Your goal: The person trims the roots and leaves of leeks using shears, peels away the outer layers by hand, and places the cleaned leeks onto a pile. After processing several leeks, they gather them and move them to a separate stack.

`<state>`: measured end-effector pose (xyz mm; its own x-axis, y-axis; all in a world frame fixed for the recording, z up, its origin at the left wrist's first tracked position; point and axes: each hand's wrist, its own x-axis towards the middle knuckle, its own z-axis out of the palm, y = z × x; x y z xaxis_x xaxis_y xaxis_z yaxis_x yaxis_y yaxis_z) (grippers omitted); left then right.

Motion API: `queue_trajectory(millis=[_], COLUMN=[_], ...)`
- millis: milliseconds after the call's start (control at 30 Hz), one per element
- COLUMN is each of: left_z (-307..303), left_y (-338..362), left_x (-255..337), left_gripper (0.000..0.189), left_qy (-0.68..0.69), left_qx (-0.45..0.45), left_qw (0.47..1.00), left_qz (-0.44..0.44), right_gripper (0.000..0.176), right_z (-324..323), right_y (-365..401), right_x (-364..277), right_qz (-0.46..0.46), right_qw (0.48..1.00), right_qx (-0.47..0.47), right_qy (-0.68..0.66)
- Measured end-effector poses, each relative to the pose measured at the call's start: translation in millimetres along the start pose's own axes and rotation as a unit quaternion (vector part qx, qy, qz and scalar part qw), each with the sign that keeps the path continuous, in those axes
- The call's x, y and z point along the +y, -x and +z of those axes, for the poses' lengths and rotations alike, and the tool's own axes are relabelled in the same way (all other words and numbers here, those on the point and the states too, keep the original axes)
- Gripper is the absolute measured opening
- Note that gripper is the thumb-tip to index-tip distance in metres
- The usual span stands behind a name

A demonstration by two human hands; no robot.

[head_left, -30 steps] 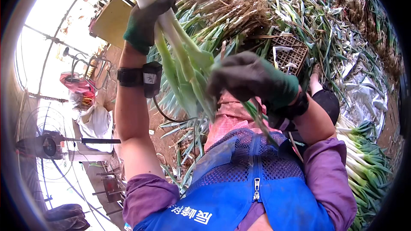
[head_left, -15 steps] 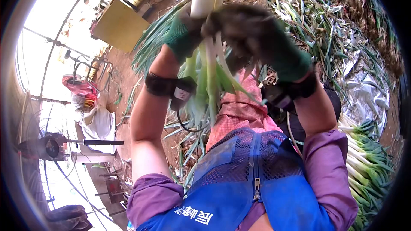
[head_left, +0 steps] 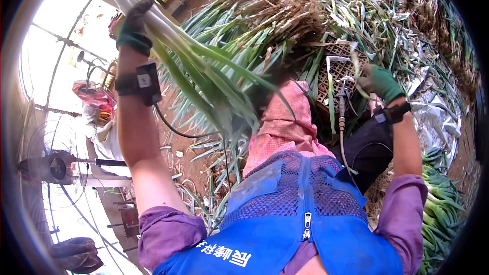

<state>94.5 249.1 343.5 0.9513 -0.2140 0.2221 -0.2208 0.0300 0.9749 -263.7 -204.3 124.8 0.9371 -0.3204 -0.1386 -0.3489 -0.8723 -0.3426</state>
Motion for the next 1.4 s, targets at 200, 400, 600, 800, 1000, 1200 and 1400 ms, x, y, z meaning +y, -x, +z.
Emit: queue_trajectory(millis=[200, 400, 600, 800, 1000, 1200, 1400], left_z=[23, 48, 69, 1, -32, -2, 99], left_y=[20, 43, 58, 12, 44, 68, 85], left_x=[41, 37, 39, 79, 122, 128, 17], left_gripper=[0.025, 0.025, 0.03, 0.036, 0.039, 0.037, 0.02], left_qy=[0.029, 0.079, 0.067, 0.021, -0.193, -0.195, -0.27], left_qx=[-0.026, -0.132, -0.07, -0.009, -0.048, -0.126, -0.496], left_qw=[0.998, 0.988, 0.995, 0.997, 0.945, 0.967, 0.744], left_qz=[0.041, 0.0, 0.039, 0.067, 0.261, 0.1, 0.356], right_gripper=[0.033, 0.022, 0.021, 0.026, 0.06, 0.063, 0.058], right_z=[27, 95, 150, 204, 97, -4, -100], right_y=[-5, -24, -51, 21, 32, 20, 51], right_x=[-207, -331, -311, -234, -244, -226, -209], right_qz=[-0.436, -0.359, -0.372, -0.503, -0.388, -0.463, -0.408], right_qw=[0.841, 0.888, 0.917, 0.841, 0.905, 0.841, 0.722], right_qx=[0.031, 0.105, 0.123, -0.172, -0.162, 0.273, 0.519], right_qy=[-0.32, -0.268, -0.079, 0.102, -0.062, -0.057, 0.207])
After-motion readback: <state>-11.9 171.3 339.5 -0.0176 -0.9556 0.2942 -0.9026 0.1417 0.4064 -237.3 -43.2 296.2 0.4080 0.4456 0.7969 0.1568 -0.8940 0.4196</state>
